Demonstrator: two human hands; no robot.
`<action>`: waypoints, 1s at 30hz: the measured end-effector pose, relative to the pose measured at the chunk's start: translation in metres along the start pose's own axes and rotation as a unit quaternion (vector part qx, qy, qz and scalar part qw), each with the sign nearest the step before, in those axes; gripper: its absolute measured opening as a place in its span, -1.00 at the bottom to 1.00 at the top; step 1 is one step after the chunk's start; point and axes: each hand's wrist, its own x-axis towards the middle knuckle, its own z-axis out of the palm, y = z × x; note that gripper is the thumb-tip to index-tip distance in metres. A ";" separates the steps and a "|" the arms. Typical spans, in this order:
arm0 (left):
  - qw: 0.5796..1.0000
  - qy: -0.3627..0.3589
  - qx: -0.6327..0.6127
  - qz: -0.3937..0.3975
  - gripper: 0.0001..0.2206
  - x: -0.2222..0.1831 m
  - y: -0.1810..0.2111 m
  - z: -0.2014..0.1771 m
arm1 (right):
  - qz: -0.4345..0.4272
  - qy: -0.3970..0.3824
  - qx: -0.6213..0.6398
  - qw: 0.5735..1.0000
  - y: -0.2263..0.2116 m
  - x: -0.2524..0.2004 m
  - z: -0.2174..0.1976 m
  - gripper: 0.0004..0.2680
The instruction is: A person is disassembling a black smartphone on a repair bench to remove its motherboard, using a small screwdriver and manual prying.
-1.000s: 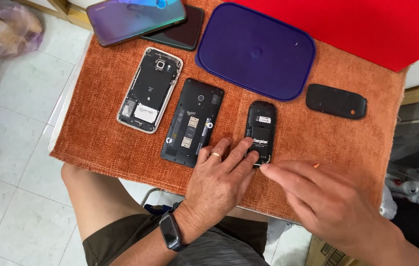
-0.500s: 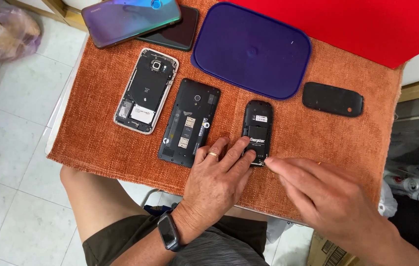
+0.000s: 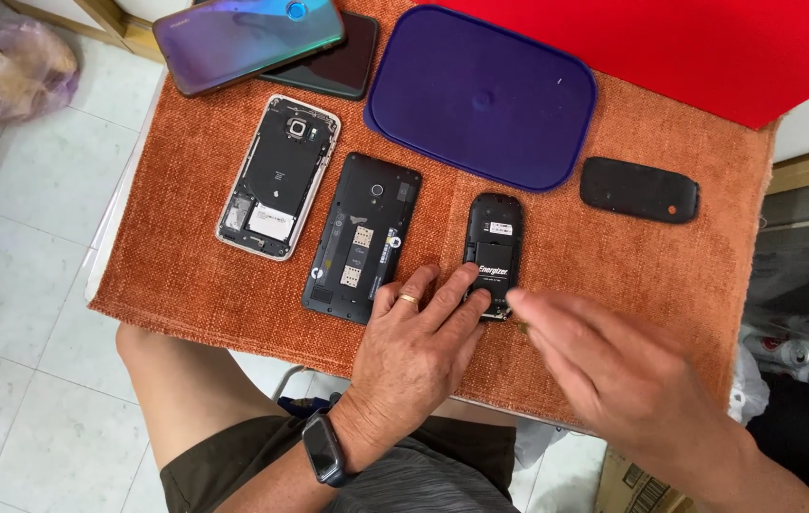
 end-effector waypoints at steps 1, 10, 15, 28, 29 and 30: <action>1.000 0.000 -0.001 0.000 -0.75 0.000 0.001 0.000 | 0.001 0.000 0.000 1.000 -0.001 -0.001 0.001 -0.76; 1.000 -0.004 -0.005 -0.003 -0.74 -0.001 0.000 0.000 | 0.132 0.016 0.125 0.983 -0.008 0.003 0.002 -0.71; 1.000 0.000 -0.008 0.000 -0.73 -0.001 -0.001 0.000 | 0.142 0.031 0.104 0.984 -0.010 0.000 0.006 -0.75; 1.000 -0.004 -0.014 0.002 -0.74 -0.001 -0.001 -0.001 | 0.243 0.055 0.194 0.949 -0.018 -0.019 0.015 -0.68; 1.000 -0.001 -0.013 0.000 -0.74 -0.001 0.000 -0.001 | 0.264 0.069 0.216 0.937 -0.019 -0.021 0.016 -0.66; 1.000 0.001 -0.011 -0.001 -0.75 0.000 0.000 -0.002 | 0.285 0.082 0.238 0.925 -0.020 -0.023 0.017 -0.64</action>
